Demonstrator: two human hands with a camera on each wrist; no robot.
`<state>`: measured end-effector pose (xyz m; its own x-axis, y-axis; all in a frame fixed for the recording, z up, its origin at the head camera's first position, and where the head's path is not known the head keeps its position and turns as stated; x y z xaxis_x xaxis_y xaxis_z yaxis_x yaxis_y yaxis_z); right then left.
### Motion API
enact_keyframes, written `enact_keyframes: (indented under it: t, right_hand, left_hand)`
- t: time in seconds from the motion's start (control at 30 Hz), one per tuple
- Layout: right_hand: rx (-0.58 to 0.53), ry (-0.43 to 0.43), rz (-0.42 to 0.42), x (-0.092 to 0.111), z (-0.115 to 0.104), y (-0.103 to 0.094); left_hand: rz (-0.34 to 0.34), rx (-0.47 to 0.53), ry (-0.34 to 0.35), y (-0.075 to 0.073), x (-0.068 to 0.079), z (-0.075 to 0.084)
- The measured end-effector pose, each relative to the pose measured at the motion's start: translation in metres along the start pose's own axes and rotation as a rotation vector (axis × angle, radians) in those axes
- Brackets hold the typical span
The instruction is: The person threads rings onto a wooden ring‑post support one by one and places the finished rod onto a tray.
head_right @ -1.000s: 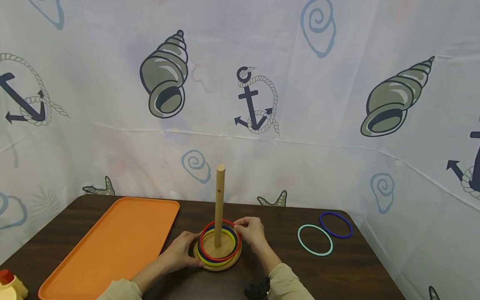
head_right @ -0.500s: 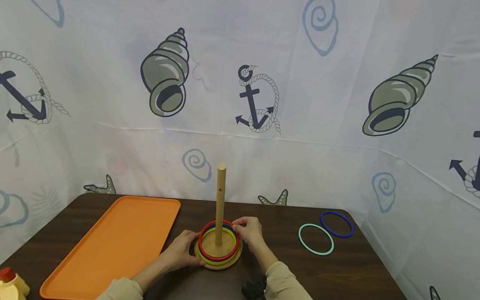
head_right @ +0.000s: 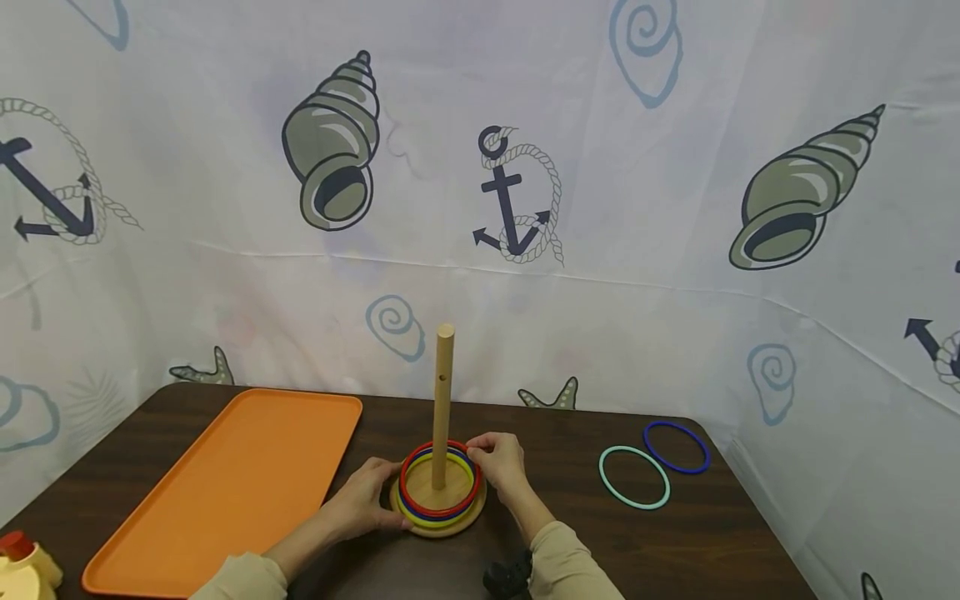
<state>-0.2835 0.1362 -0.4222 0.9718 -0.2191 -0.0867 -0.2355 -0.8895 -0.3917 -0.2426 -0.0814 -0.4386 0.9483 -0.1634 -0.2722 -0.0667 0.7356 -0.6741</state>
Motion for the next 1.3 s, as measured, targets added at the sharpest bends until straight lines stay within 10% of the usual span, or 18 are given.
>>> enact_keyframes:
  t: [1.3]
  right_hand:
    - [0.043,-0.089,0.054,0.0,0.011,-0.008]
  left_hand:
    - [-0.004,0.014,0.027,0.0,-0.001,-0.002]
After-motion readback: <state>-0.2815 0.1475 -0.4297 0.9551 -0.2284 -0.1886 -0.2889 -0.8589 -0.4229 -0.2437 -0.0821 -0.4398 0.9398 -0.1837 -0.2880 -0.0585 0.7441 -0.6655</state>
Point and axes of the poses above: each hand's wrist, its own x-axis away from the middle knuckle, its own y-axis out of the palm, z = x × y, the point moved 1 cm from there along -x, towards the middle knuckle, and after that the axes turned 12 degrees about z, right-handed, at the moved point
